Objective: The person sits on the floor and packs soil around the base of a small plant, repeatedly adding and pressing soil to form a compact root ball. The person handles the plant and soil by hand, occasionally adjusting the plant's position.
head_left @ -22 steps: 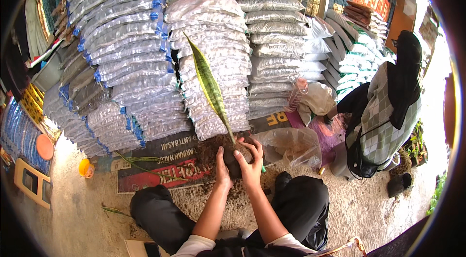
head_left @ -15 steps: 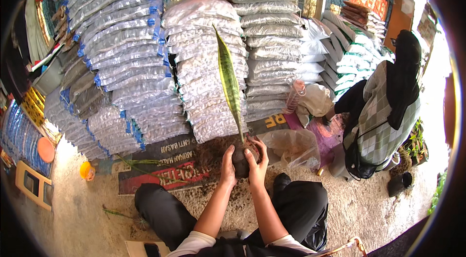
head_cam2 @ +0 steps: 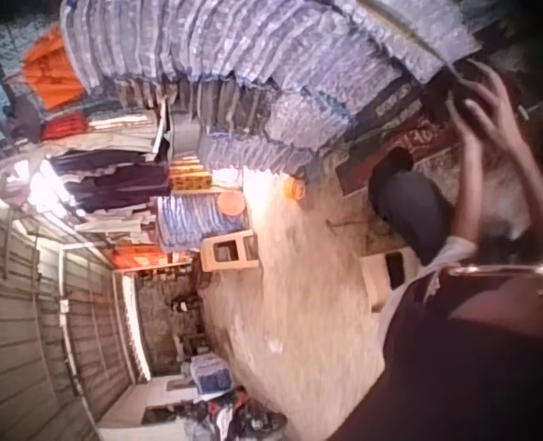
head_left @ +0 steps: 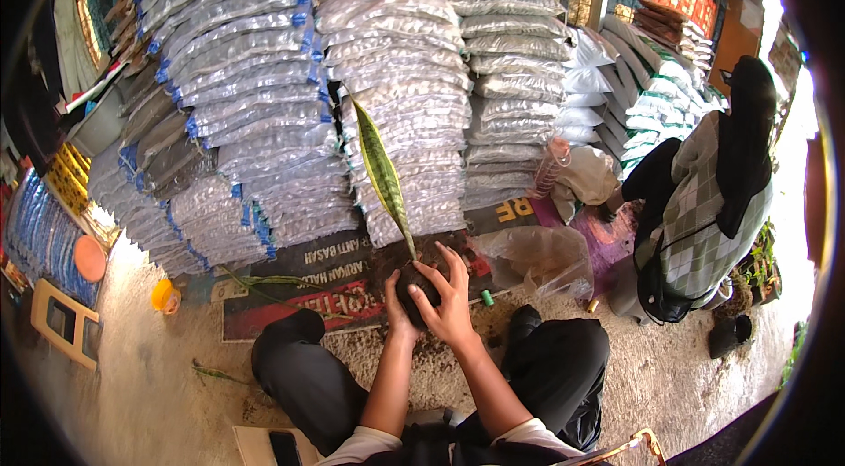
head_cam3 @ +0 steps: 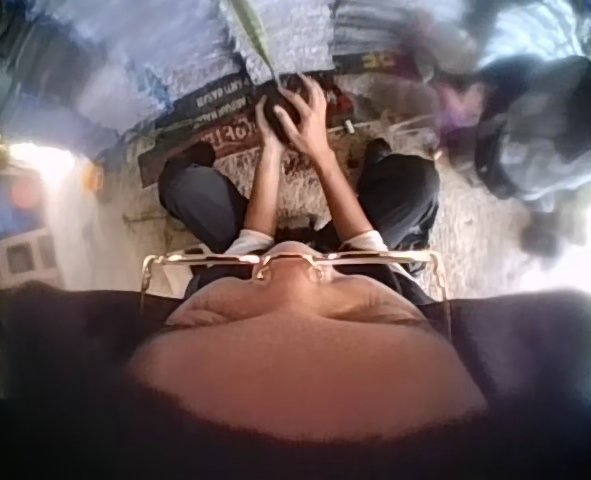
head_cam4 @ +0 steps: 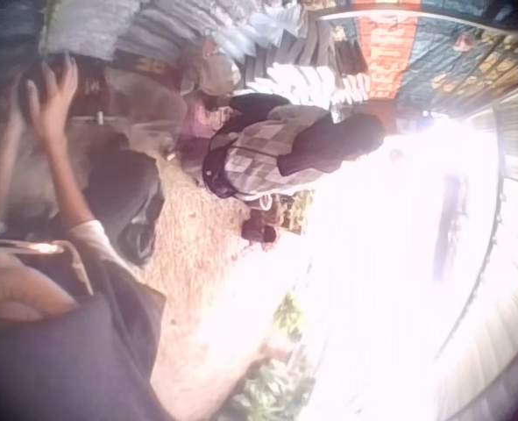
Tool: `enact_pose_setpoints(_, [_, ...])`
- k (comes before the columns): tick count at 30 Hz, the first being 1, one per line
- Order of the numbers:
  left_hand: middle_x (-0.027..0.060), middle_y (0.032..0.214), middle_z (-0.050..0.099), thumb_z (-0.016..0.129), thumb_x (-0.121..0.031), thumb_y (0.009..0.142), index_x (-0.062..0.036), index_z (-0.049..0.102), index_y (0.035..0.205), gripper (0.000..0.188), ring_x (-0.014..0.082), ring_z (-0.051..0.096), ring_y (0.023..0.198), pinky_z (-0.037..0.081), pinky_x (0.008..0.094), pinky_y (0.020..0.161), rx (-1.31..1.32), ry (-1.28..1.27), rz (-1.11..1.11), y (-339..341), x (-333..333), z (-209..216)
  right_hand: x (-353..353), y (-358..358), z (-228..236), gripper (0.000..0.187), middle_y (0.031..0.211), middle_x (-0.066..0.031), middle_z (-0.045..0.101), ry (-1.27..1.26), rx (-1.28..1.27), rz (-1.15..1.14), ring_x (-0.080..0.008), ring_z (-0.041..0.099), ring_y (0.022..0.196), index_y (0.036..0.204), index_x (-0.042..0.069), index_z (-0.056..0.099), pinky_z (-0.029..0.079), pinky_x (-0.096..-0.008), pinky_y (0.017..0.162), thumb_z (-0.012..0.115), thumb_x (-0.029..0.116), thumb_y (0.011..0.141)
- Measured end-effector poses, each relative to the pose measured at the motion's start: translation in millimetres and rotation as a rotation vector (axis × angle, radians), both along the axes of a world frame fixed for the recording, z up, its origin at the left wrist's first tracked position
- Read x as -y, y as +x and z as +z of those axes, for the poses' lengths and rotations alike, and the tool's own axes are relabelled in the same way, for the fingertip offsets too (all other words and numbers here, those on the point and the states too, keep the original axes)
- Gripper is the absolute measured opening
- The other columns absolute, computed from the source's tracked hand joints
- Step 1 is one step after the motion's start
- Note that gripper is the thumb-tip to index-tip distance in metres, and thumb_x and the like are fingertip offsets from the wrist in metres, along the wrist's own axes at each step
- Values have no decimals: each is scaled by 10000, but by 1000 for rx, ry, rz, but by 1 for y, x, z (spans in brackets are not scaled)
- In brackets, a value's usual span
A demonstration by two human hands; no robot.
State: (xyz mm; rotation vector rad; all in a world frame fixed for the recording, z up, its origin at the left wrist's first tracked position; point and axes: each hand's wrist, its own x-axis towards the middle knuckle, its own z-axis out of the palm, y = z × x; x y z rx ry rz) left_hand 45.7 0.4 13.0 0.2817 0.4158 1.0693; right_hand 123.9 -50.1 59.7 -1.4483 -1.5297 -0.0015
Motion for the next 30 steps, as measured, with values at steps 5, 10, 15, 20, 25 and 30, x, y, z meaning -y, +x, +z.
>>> enact_pose_setpoints(5, [106, 1024, 597, 413, -486, 853, -44, 551, 1088, 520, 234, 598, 885, 481, 361, 802, -17, -13, 132, -31, -7, -27, -9, -30, 8, 462, 1277, -172, 402, 30, -58, 24, -347, 377, 1163, 1164, 54, 521, 274, -465, 969, 641, 246, 761])
enact_pose_setpoints(10, [101, 1009, 602, 480, -414, 844, -41, 552, 1044, 429, 223, 606, 834, 499, 356, 745, -47, 5, 178, -42, 0, -7, -10, -45, -1, 412, 1248, -163, 435, -59, -24, 141, -335, 411, 1152, 1136, 36, 536, 290, -431, 980, 620, 232, 783])
enact_pose_setpoints(15, [92, 955, 620, 468, -373, 847, -33, 570, 1054, 411, 223, 602, 850, 480, 344, 785, -110, -70, 172, -45, -1, -2, -2, -30, -14, 453, 1219, -193, 458, -34, -379, 142, -338, 461, 1119, 1188, 4, 492, 366, -398, 939, 623, 152, 781])
enact_pose_setpoints(20, [72, 971, 610, 399, -463, 883, -67, 548, 1050, 454, 217, 594, 863, 479, 347, 792, -251, -10, 139, -35, -3, -10, -12, -37, -22, 556, 1194, -198, 475, -14, -230, 197, -345, 478, 1088, 1186, 2, 487, 364, -406, 931, 686, 213, 712])
enact_pose_setpoints(25, [101, 1136, 525, 384, -532, 873, -45, 456, 1190, 586, 218, 536, 1010, 436, 366, 876, -502, 118, 146, -26, 4, -7, -15, -24, -29, 658, 1123, -147, 540, -13, -628, 189, -227, 539, 1002, 1190, -27, 468, 415, -341, 882, 750, 118, 613])
enact_pose_setpoints(30, [97, 1087, 546, 421, -573, 830, -47, 488, 1156, 623, 234, 537, 998, 430, 389, 868, -444, 22, 78, -19, 4, -11, -3, -25, -34, 589, 1153, -128, 533, -29, -935, 256, -209, 524, 1038, 1167, -25, 500, 397, -333, 910, 720, 66, 628])
